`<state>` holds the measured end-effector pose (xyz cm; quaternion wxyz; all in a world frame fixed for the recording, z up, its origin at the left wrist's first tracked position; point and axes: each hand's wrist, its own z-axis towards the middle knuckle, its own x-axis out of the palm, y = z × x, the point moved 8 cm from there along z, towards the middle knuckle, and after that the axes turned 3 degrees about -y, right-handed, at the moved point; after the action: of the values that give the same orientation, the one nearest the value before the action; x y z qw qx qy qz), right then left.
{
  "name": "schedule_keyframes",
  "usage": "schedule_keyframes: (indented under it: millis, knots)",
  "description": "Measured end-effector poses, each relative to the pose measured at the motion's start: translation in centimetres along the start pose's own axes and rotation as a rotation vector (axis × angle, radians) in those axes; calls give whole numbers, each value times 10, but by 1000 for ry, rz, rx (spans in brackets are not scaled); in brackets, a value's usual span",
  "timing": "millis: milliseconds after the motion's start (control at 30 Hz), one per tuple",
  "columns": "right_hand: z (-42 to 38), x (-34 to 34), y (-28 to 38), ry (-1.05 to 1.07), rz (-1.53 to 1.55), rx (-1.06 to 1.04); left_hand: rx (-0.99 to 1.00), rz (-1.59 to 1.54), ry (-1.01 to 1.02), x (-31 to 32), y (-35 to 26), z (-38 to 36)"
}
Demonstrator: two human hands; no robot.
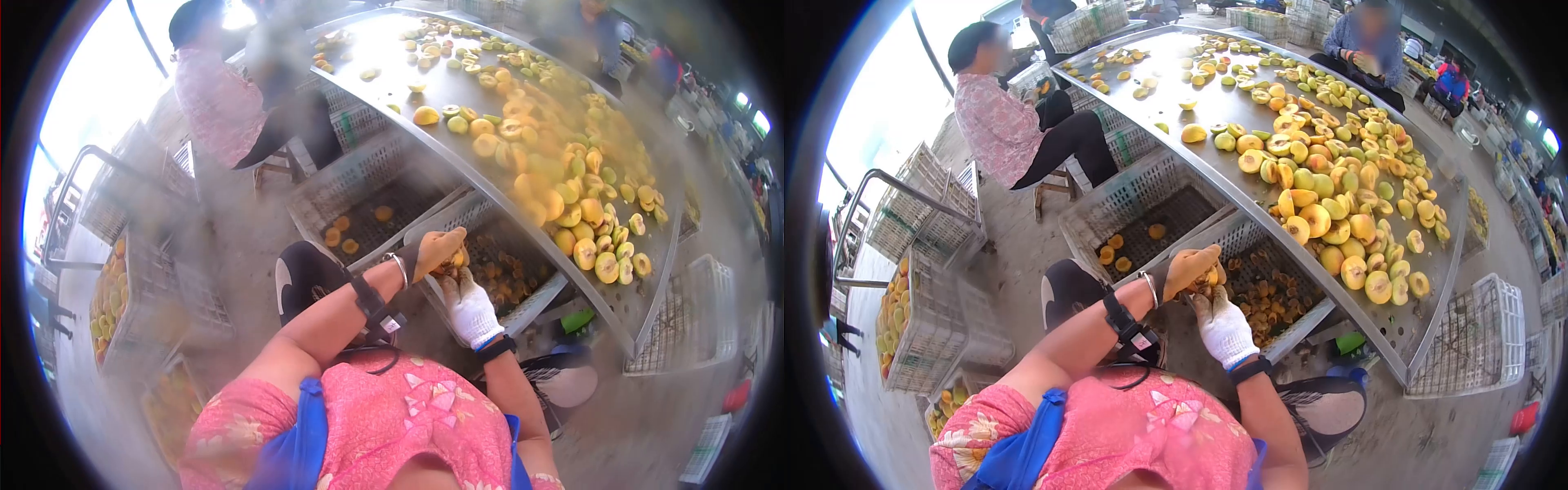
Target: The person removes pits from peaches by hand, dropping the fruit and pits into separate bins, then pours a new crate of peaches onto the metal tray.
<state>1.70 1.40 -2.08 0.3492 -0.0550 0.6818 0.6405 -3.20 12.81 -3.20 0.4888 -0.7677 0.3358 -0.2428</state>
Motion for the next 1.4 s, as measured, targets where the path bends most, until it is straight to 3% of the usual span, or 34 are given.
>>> schedule_keyframes:
  millis: [100,200,233,333,433,500,533,567,600,633,667,733,767,833,900,1033,1233,1267,1400]
  knots:
    - [-6,-7,-5,-73,98,27,39,101,85,8,-7,0]
    - [-2,-18,-19,-105,166,48,189,-331,170,23,-4,-1]
    - [-2,-22,-14,-150,233,-51,228,-452,155,29,-4,-4]
    - [-2,-14,-30,-102,367,52,145,-865,181,47,-7,-7]
    - [-4,-13,-29,-26,584,126,111,-842,163,49,2,4]
    - [-5,-13,-45,-101,310,-30,220,-596,-35,45,8,12]
    - [-4,-13,-49,-136,174,-123,287,-468,-139,44,7,17]
    - [-4,-15,-49,-182,144,-125,537,-363,-189,46,-3,17]
    - [-6,-23,-43,-160,312,22,613,-260,-196,51,-9,13]
    - [-8,-24,-44,-192,248,-74,567,-262,-192,55,-5,17]
    - [-11,-26,-40,-140,473,89,517,-266,-188,53,-3,22]
    - [-13,-21,-60,-135,298,-94,313,-436,77,66,-16,13]
    - [-11,-21,-59,-70,416,12,253,-381,32,66,-21,8]
    - [-19,-22,-54,62,642,240,324,-289,22,66,-25,6]
    - [-19,-13,-64,87,741,303,411,-207,38,66,-28,5]
    - [-34,-2,-42,176,1130,604,346,-196,60,64,-36,-2]
    - [-37,-6,-26,438,1494,658,107,-604,261,69,-25,2]
    - [-35,-5,-22,433,1518,651,120,-627,241,66,-23,5]
    - [-16,-14,-39,84,953,377,327,-309,76,59,-32,10]
